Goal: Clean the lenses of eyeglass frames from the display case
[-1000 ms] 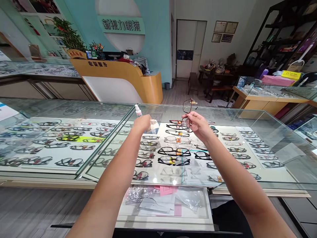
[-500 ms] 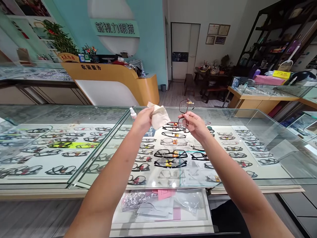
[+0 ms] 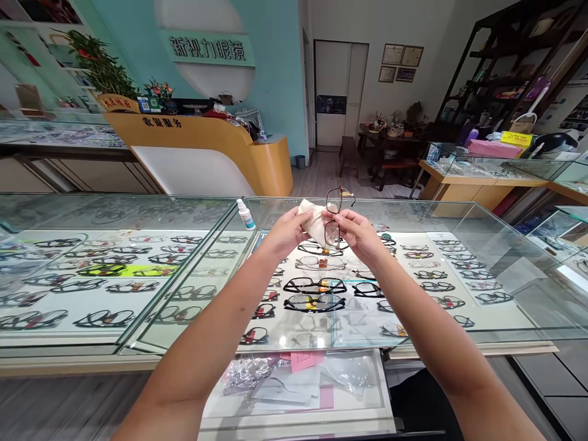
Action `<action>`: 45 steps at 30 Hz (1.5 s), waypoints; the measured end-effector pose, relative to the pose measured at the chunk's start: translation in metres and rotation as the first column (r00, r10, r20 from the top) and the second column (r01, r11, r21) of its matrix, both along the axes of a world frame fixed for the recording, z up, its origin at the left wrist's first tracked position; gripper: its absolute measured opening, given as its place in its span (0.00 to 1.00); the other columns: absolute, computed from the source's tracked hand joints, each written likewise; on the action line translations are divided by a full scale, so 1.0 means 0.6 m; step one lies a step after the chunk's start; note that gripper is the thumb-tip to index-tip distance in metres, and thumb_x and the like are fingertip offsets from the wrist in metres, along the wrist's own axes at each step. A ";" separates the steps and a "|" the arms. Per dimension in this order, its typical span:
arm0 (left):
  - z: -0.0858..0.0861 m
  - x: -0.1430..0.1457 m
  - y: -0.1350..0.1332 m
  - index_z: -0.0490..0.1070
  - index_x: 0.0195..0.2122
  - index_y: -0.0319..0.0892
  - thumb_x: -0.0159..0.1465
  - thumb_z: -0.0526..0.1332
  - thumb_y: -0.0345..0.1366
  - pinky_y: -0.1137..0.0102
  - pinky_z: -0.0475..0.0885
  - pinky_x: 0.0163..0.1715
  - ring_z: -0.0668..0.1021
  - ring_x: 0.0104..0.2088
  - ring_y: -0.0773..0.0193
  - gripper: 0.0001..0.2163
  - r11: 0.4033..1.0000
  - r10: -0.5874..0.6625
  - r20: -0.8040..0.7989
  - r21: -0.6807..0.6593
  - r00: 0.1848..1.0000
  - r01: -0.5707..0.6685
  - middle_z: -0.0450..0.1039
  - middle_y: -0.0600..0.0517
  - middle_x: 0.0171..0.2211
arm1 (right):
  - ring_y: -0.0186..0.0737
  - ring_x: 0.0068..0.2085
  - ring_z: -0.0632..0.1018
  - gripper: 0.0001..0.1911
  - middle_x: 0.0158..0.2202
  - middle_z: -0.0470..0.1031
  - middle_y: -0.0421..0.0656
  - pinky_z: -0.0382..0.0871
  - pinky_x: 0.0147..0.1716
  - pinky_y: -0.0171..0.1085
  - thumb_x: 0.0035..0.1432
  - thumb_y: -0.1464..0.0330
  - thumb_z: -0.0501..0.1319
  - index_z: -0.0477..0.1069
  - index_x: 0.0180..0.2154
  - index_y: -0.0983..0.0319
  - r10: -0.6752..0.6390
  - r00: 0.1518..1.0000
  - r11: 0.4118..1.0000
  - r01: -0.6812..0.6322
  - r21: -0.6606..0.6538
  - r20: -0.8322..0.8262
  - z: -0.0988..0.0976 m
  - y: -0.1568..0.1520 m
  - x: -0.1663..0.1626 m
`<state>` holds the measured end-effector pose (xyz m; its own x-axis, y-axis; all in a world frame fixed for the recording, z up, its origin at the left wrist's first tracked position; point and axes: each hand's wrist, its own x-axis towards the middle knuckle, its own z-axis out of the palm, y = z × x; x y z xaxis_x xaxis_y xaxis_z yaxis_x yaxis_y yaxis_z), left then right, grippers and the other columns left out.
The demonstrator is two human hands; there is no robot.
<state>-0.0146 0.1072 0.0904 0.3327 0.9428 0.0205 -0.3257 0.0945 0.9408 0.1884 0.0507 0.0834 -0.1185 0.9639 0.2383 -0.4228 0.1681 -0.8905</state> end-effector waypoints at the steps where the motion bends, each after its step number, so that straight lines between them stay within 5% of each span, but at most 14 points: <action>1: -0.001 0.001 -0.002 0.80 0.48 0.41 0.59 0.82 0.36 0.65 0.81 0.45 0.85 0.44 0.58 0.19 1.000 -0.003 -0.014 0.023 1.000 0.003 0.85 0.46 0.47 | 0.47 0.50 0.84 0.25 0.48 0.88 0.46 0.76 0.50 0.44 0.48 0.49 0.86 0.78 0.32 0.55 -0.004 1.000 1.000 0.004 0.006 0.004 0.000 0.000 0.000; 6: -0.005 0.010 -0.008 0.78 0.46 0.41 0.46 0.87 0.35 0.64 0.80 0.43 0.85 0.43 0.57 0.28 0.994 0.075 -0.054 0.090 0.996 -0.070 0.85 0.47 0.43 | 0.44 0.47 0.81 0.25 0.47 0.88 0.45 0.74 0.47 0.42 0.46 0.48 0.86 0.79 0.30 0.56 -0.028 1.000 1.000 0.028 0.010 0.003 0.002 -0.001 0.000; 15: 0.003 0.019 -0.016 0.78 0.45 0.43 0.48 0.84 0.38 0.65 0.81 0.43 0.83 0.42 0.59 0.25 0.971 0.223 0.074 0.077 0.972 -0.228 0.84 0.51 0.43 | 0.41 0.43 0.78 0.26 0.42 0.88 0.44 0.70 0.47 0.41 0.46 0.46 0.86 0.81 0.32 0.57 0.016 0.995 1.000 -0.015 -0.014 0.097 -0.005 -0.002 -0.008; 24: 0.001 0.027 -0.023 0.77 0.45 0.44 0.52 0.84 0.42 0.66 0.81 0.42 0.83 0.41 0.60 0.24 0.975 0.158 0.134 0.134 0.978 -0.176 0.83 0.50 0.43 | 0.42 0.41 0.77 0.27 0.37 0.86 0.42 0.69 0.46 0.41 0.45 0.45 0.85 0.80 0.32 0.56 0.015 0.986 1.000 -0.016 0.006 0.168 -0.015 -0.001 -0.017; 29: 0.009 0.023 -0.025 0.77 0.37 0.44 0.61 0.76 0.52 0.64 0.79 0.38 0.81 0.37 0.59 0.18 0.978 0.036 0.137 0.201 0.990 -0.063 0.80 0.50 0.37 | 0.42 0.42 0.77 0.27 0.38 0.84 0.41 0.68 0.46 0.41 0.47 0.45 0.85 0.80 0.32 0.57 -0.007 0.983 1.000 0.005 0.015 0.184 -0.017 0.000 -0.016; 33: 0.012 0.025 -0.029 0.81 0.38 0.43 0.58 0.78 0.50 0.65 0.80 0.38 0.82 0.38 0.60 0.18 0.971 0.069 0.115 0.221 0.991 -0.094 0.81 0.49 0.38 | 0.38 0.38 0.72 0.28 0.35 0.81 0.39 0.64 0.42 0.40 0.46 0.45 0.85 0.80 0.32 0.57 -0.009 0.987 1.000 0.006 0.020 0.163 -0.014 -0.001 -0.016; 41: -0.002 0.033 -0.030 0.65 0.41 0.48 0.49 0.87 0.45 0.68 0.77 0.41 0.81 0.37 0.64 0.32 0.941 0.141 0.141 0.290 0.980 -0.177 0.78 0.56 0.37 | 0.39 0.37 0.70 0.27 0.32 0.75 0.38 0.63 0.42 0.40 0.50 0.44 0.83 0.79 0.33 0.57 0.030 0.988 0.999 -0.034 0.024 0.149 -0.011 -0.008 -0.021; 45: 0.001 0.031 -0.031 0.71 0.51 0.47 0.47 0.88 0.49 0.64 0.77 0.42 0.84 0.40 0.59 0.37 0.966 0.087 0.098 0.234 0.991 -0.108 0.84 0.51 0.42 | 0.40 0.38 0.70 0.28 0.32 0.74 0.38 0.63 0.42 0.40 0.49 0.43 0.84 0.77 0.32 0.56 0.036 0.986 0.998 -0.045 0.052 0.163 -0.009 -0.009 -0.019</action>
<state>0.0039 0.0885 0.0908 0.2264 0.9349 0.2732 -0.4026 -0.1655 0.9003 0.1767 0.0455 0.0778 -0.1984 0.9433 0.2659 -0.2810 0.2052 -0.9375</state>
